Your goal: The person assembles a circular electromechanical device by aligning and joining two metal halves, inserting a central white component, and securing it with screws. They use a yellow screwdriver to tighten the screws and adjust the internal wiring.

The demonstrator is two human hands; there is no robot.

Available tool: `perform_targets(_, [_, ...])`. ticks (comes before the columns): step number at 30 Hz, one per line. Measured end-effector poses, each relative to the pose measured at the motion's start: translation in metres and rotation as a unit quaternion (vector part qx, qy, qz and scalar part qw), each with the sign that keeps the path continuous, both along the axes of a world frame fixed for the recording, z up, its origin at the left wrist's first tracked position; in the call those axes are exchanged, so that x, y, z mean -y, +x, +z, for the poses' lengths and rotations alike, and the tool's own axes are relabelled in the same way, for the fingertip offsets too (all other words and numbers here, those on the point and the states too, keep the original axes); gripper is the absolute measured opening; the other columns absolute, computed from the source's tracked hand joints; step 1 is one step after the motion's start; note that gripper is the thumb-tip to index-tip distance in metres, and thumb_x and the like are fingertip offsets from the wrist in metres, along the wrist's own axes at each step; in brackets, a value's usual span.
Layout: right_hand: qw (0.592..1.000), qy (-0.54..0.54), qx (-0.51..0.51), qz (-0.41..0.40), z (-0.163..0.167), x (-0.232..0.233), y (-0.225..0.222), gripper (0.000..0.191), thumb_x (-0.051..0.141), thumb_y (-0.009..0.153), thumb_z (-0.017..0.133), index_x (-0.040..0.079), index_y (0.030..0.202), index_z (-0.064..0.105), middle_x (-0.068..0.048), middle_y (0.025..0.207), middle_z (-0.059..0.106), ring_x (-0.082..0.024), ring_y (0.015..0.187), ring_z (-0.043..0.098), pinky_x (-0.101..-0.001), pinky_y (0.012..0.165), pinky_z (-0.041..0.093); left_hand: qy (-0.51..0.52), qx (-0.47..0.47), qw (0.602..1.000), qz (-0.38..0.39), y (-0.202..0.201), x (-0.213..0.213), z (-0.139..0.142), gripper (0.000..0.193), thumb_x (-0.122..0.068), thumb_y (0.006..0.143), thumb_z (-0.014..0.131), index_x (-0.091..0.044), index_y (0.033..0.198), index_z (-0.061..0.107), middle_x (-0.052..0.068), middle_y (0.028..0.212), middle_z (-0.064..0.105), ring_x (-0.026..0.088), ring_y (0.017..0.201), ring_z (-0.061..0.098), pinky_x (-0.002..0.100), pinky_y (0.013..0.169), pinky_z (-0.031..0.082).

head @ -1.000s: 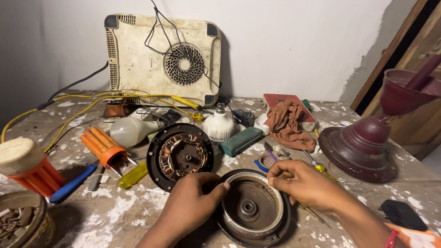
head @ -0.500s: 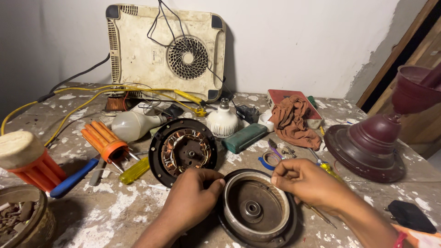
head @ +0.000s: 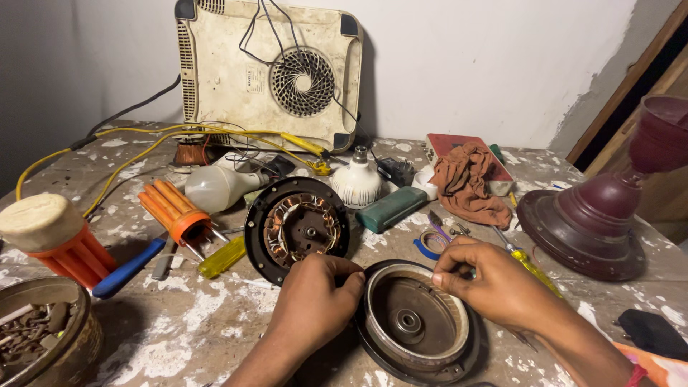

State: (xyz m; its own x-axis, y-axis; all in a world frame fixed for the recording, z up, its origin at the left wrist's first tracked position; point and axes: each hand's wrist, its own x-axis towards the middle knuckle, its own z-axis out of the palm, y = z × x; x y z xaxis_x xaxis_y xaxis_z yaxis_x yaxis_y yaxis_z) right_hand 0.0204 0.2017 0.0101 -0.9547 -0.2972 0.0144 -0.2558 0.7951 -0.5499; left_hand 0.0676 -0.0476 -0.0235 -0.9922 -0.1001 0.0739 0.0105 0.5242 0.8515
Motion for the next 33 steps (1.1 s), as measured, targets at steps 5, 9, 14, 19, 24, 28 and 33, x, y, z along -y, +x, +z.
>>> perform_targets(5, [0.999,0.017,0.008,-0.035,-0.004,0.001,0.000,0.023,0.025,0.084,0.081,0.004,0.090,0.076,-0.001,0.086,0.068,-0.014,0.080,0.068,-0.0306,0.078,0.055,-0.003,-0.051,0.998,-0.034,0.001,0.001,0.000,0.024,-0.025,0.086,0.069,-0.007,0.097,0.081,0.017,0.084,0.079,0.027,0.080,0.079,0.037,0.078,0.059])
perform_targets(9, [0.996,-0.082,-0.007,0.047,-0.012,-0.001,-0.002,0.014,0.013,0.087,0.073,-0.001,0.086,0.072,-0.003,0.098,0.060,-0.011,0.091,0.068,-0.0271,0.084,0.059,0.003,-0.046,0.998,-0.041,0.003,0.001,-0.001,0.024,-0.024,0.086,0.069,-0.006,0.099,0.080,0.017,0.084,0.078,0.028,0.078,0.079,0.037,0.077,0.060])
perform_targets(14, [0.995,-0.091,-0.007,0.048,-0.020,-0.001,-0.008,0.011,0.010,0.086,0.072,-0.001,0.088,0.070,-0.004,0.096,0.059,-0.013,0.083,0.065,-0.0293,0.075,0.056,-0.009,-0.069,0.997,-0.034,0.001,0.004,-0.002,0.025,-0.024,0.086,0.070,-0.005,0.099,0.080,0.018,0.085,0.078,0.029,0.080,0.078,0.039,0.077,0.058])
perform_targets(19, [0.995,-0.067,-0.055,0.050,-0.024,0.000,-0.009,0.011,0.011,0.086,0.073,0.000,0.086,0.069,-0.004,0.093,0.060,-0.015,0.083,0.062,-0.0295,0.076,0.052,-0.016,-0.070,0.997,-0.039,-0.003,0.008,-0.005,0.026,-0.024,0.086,0.070,-0.006,0.101,0.079,0.018,0.086,0.078,0.029,0.081,0.079,0.039,0.078,0.059])
perform_targets(24, [0.990,-0.087,-0.084,0.070,-0.024,0.003,-0.009,0.014,0.012,0.087,0.073,-0.001,0.083,0.067,-0.006,0.092,0.060,-0.016,0.088,0.063,-0.0320,0.081,0.052,-0.011,-0.076,0.997,-0.033,-0.004,0.009,-0.003,0.025,-0.024,0.085,0.070,-0.005,0.100,0.080,0.017,0.087,0.079,0.027,0.082,0.078,0.037,0.079,0.058])
perform_targets(28, [0.986,-0.134,-0.073,0.069,-0.024,0.009,-0.007,0.014,0.013,0.087,0.073,0.000,0.087,0.070,-0.005,0.097,0.062,-0.016,0.093,0.064,-0.0331,0.084,0.053,0.047,-0.033,0.997,-0.057,-0.004,0.008,0.002,0.025,-0.024,0.085,0.070,-0.007,0.099,0.081,0.014,0.085,0.081,0.021,0.077,0.080,0.034,0.076,0.059])
perform_targets(33, [0.989,-0.131,-0.066,0.018,-0.022,0.023,0.001,0.015,0.013,0.086,0.073,-0.001,0.088,0.072,-0.005,0.100,0.062,-0.016,0.091,0.068,-0.0332,0.078,0.060,0.043,-0.006,0.998,-0.051,0.001,0.005,0.002,0.025,-0.025,0.085,0.071,-0.008,0.099,0.082,0.013,0.086,0.081,0.020,0.077,0.079,0.033,0.077,0.059])
